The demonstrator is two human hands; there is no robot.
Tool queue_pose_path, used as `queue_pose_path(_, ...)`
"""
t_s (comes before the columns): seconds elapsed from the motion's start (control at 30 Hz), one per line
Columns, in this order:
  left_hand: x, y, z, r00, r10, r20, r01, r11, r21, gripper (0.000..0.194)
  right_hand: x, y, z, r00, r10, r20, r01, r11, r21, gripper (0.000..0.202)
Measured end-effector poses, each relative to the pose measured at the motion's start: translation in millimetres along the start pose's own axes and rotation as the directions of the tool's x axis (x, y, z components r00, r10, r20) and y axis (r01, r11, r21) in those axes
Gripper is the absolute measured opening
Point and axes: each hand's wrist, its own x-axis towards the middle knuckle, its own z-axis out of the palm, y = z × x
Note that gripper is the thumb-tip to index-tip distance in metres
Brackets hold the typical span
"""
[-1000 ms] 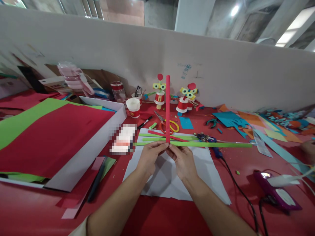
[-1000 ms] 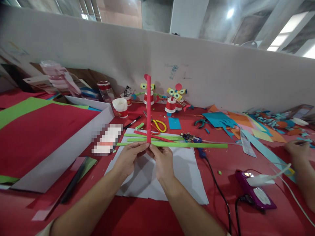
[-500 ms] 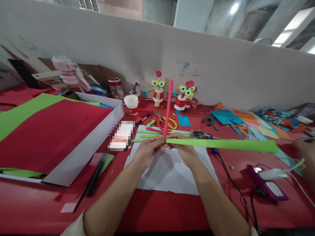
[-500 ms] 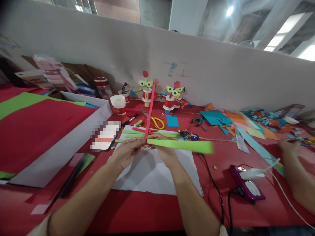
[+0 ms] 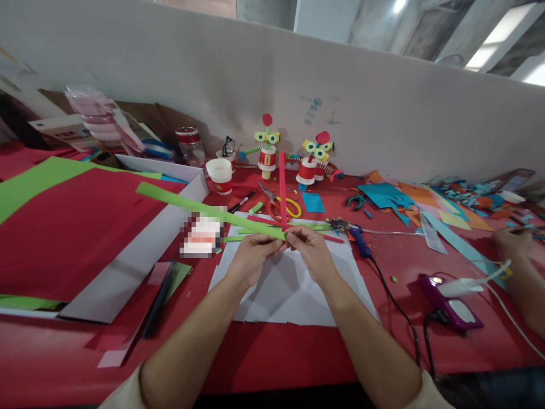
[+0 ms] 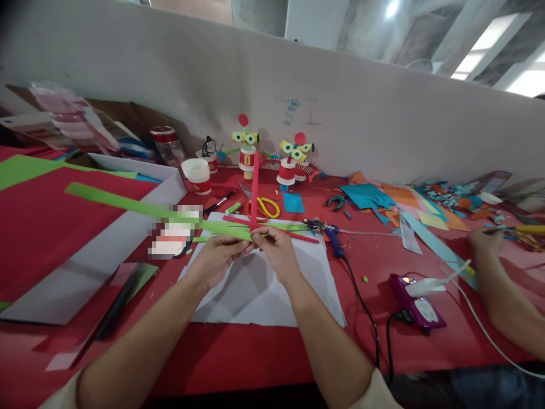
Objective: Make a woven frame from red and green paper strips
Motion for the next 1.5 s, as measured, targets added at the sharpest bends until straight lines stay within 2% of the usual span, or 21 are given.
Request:
queue_pose_path(0.13, -1.3, 0.4, 2.2, 1.0, 0.027, 0.011, -0.027, 1.0, 0.009, 0.019, -0.5, 0.0, 0.8, 0.999, 0.001, -0.039, -0.001, 1.0, -0.008, 0.013)
queue_pose_path(0.33, -2.1, 4.2, 2.7, 1.0, 0.01, -0.027, -0.01, 1.0, -0.014, 0.017, -2.8, -3.3, 3.7, 1.0, -0.001, -0.028, 0.002, 1.0, 0.009, 0.012)
queue_pose_path(0.57, -1.4, 3.2, -1.3, 0.998, 0.031, 0.06, -0.033, 0.999, 0.035, 0.019, -5.7, 2.5, 8.2, 0.986, -0.062, -0.153, 0.072, 0.995, 0.064, 0.012)
queue_pose_path(0.7, 2.0, 0.3, -1.5, 1.0, 0.03, -0.002, -0.03, 1.0, -0.01, 0.019, -6.3, 1.3, 8.0, 0.99, 0.008, -0.139, 0.021, 0.978, 0.209, 0.016)
queue_pose_path(0.8, 3.8, 0.5, -2.3, 1.0, 0.021, 0.002, -0.021, 1.0, -0.005, 0.02, -5.7, -3.2, 3.0, 0.991, 0.106, -0.082, -0.073, 0.942, 0.327, 0.017)
queue_pose_path(0.9, 3.3, 1.0, -2.7, 1.0, 0.006, 0.006, -0.006, 1.0, 0.01, 0.021, -5.2, -8.1, -1.4, 0.988, 0.155, -0.018, -0.146, 0.957, 0.25, 0.016)
queue_pose_path(1.03, 1.7, 0.0, -1.3, 1.0, -0.002, 0.01, 0.002, 1.0, 0.016, 0.02, -5.4, -10.6, -0.2, 0.993, 0.115, -0.022, -0.112, 0.989, 0.099, 0.013)
queue_pose_path(1.13, 2.0, -0.3, -0.9, 1.0, -0.02, -0.015, 0.02, 1.0, 0.009, 0.022, -5.9, -9.1, 3.0, 0.996, 0.071, -0.056, -0.065, 0.993, 0.098, 0.013)
queue_pose_path(1.27, 3.6, 1.1, -2.4, 0.997, -0.065, -0.047, 0.065, 0.998, -0.004, 0.023, -6.1, -5.5, 5.4, 0.996, 0.073, -0.055, -0.068, 0.994, 0.091, 0.014)
queue_pose_path(1.5, 2.3, 1.7, 1.4, 0.997, -0.02, -0.078, 0.02, 1.0, -0.002, 0.021, -5.5, -4.6, 5.5, 0.997, 0.074, -0.03, -0.069, 0.986, 0.152, 0.016)
